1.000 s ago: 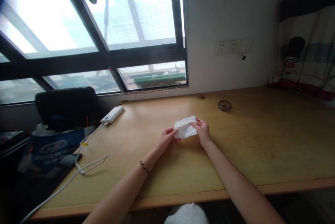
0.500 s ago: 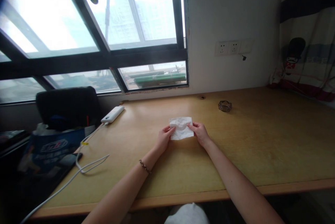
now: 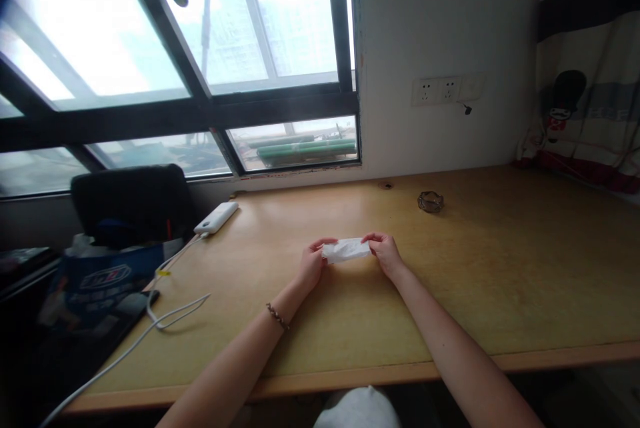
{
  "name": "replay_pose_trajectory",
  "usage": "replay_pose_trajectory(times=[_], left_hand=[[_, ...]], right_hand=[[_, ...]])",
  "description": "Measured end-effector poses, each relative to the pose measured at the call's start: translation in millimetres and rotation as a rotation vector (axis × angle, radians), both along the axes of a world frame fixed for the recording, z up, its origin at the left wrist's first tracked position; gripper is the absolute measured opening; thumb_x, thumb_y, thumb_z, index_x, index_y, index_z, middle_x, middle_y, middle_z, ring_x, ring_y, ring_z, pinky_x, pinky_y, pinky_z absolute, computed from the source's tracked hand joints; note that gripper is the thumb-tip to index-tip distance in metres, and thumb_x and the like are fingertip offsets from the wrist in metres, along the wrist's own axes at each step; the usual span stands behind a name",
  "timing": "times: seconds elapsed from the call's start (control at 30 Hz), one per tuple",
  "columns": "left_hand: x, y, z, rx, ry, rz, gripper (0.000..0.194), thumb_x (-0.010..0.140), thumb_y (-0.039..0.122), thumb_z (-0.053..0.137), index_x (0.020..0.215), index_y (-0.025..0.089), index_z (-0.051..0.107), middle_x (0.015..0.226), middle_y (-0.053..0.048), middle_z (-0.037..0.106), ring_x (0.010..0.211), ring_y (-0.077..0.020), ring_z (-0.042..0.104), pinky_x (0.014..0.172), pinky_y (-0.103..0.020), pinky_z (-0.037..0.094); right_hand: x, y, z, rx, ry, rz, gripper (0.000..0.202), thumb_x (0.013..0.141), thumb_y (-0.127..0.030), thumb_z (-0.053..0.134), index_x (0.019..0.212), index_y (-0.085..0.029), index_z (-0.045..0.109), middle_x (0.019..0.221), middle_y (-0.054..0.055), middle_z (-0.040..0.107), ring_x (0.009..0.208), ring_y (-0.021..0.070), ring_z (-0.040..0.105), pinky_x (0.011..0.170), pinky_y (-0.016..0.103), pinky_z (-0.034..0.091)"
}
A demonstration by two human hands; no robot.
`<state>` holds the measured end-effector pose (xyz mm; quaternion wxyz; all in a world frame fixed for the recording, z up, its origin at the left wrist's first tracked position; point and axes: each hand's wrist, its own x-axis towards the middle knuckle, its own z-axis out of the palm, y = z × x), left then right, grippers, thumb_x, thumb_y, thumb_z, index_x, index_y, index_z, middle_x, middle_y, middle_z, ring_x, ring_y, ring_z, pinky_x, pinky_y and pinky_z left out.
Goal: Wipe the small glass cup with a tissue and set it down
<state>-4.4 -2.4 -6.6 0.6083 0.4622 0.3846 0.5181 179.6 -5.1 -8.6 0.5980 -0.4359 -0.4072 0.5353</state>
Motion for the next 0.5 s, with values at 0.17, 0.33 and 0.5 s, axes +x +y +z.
replay_pose_trajectory(times=[0.17,0.33,0.5], left_hand=[[1.2,-0.3,1.7,-0.009,0.026,0.033,0.021,0.055,0.015,0.049,0.070,0.013,0.064,0.062,-0.002,0.060,0.046,-0.0069,0.046,0.041,-0.016,0.031],[2.2,-0.1,1.2,0.022,0.037,0.024,0.023,0.051,0.012,0.042,0.062,0.013,0.062,0.057,0.000,0.057,0.045,-0.0063,0.044,0.042,-0.016,0.031],[1.4,0.0,0.2,0.064,0.086,0.002,0.025,0.051,0.012,0.040,0.061,0.012,0.062,0.054,0.000,0.054,0.045,-0.0061,0.043,0.044,-0.017,0.033]], right_hand=[[-1.2,-3.6,3.6,-0.099,0.051,0.038,0.005,0.053,-0.018,0.054,0.058,-0.016,0.055,0.050,-0.004,0.053,0.044,0.0066,0.047,0.041,0.017,0.039],[-0.8,-3.7,2.7,-0.133,0.057,0.037,0.006,0.056,-0.018,0.054,0.061,-0.017,0.052,0.050,-0.004,0.052,0.043,0.0074,0.047,0.040,0.022,0.046],[-0.1,-3.9,2.6,-0.130,0.053,0.095,0.017,0.059,-0.020,0.057,0.076,-0.020,0.054,0.062,-0.001,0.060,0.046,0.0109,0.055,0.037,0.022,0.046]])
